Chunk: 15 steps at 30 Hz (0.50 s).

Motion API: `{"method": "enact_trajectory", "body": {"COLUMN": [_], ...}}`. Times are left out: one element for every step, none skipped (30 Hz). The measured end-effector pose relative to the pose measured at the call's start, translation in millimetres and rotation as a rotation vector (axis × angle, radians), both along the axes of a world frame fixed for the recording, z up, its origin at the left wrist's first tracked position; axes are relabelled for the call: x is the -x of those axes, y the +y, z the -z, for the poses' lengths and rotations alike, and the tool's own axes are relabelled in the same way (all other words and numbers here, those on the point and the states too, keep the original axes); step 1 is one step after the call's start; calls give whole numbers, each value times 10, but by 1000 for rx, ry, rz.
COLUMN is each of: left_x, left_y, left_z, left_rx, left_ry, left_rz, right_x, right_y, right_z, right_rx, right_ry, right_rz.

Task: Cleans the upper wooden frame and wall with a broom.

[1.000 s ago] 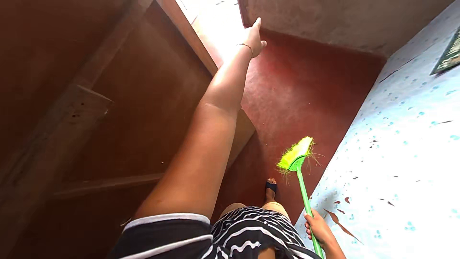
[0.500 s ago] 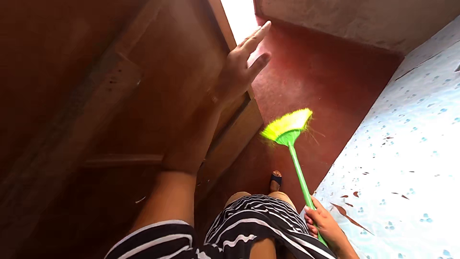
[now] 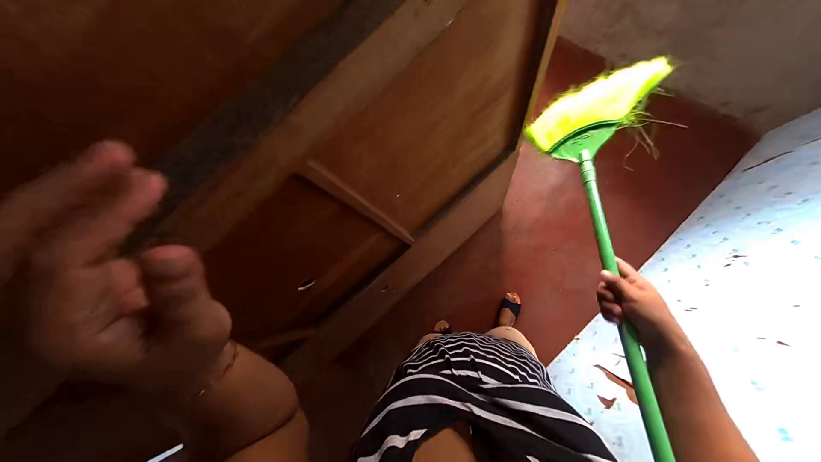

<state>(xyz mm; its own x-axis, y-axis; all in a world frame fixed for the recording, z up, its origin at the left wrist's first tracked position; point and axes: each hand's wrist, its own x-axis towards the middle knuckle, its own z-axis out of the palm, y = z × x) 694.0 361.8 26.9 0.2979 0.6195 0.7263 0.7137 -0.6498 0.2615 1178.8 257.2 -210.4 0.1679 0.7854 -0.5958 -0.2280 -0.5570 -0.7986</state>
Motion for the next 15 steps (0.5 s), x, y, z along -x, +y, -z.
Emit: {"method": "enact_trajectory", "body": {"left_x": [226, 448, 641, 831, 1022, 1222, 1402, 1532, 1628, 1714, 1828, 1973, 2119, 2248, 2340], "left_y": [-155, -304, -433, -549, -655, -750, -841, -939, -1047, -1152, -1248, -1345, -1434, -1507, -1548], "left_z": [36, 81, 125, 178, 228, 283, 337, 364, 350, 316, 301, 325, 368, 405, 436], "left_rx": [-18, -25, -38, -47, -50, -54, -65, -70, -60, -48, -41, -37, -20, 18, 44], "left_ry": [2, 2, -6, -24, -38, -52, -77, -103, -117, -119, -125, -150, -166, -173, -177], "left_rz": [-70, -136, -199, -254, -303, -343, -376, -389, -390, -393, -408, -442, -510, -571, -636], "right_x": [260, 533, 769, 927, 1003, 1013, 986, 954, 956, 1013, 1110, 1217, 1314, 1399, 1482], "right_y": [-212, -375, -435, -388, -266, -94, 101, 277, 392, 423, 371, 251, 80, -99, -239], "right_z": [-128, -193, -187, -109, 19, 161, 271, 307, 284, 193, 45, -120, -278, -398, -464], "right_rx": [7, 27, 50, 66, 71, 73, 68, 76, 86, 83, 58, 8, -54, -109, -147], "right_ry": [10, 22, 22, -10, -72, -142, -214, -276, -325, -346, -337, -318, -301, -286, -279], "right_rz": [-80, -149, -204, -247, -262, -239, -185, -129, -75, -34, -15, -14, -18, -21, -17]}}
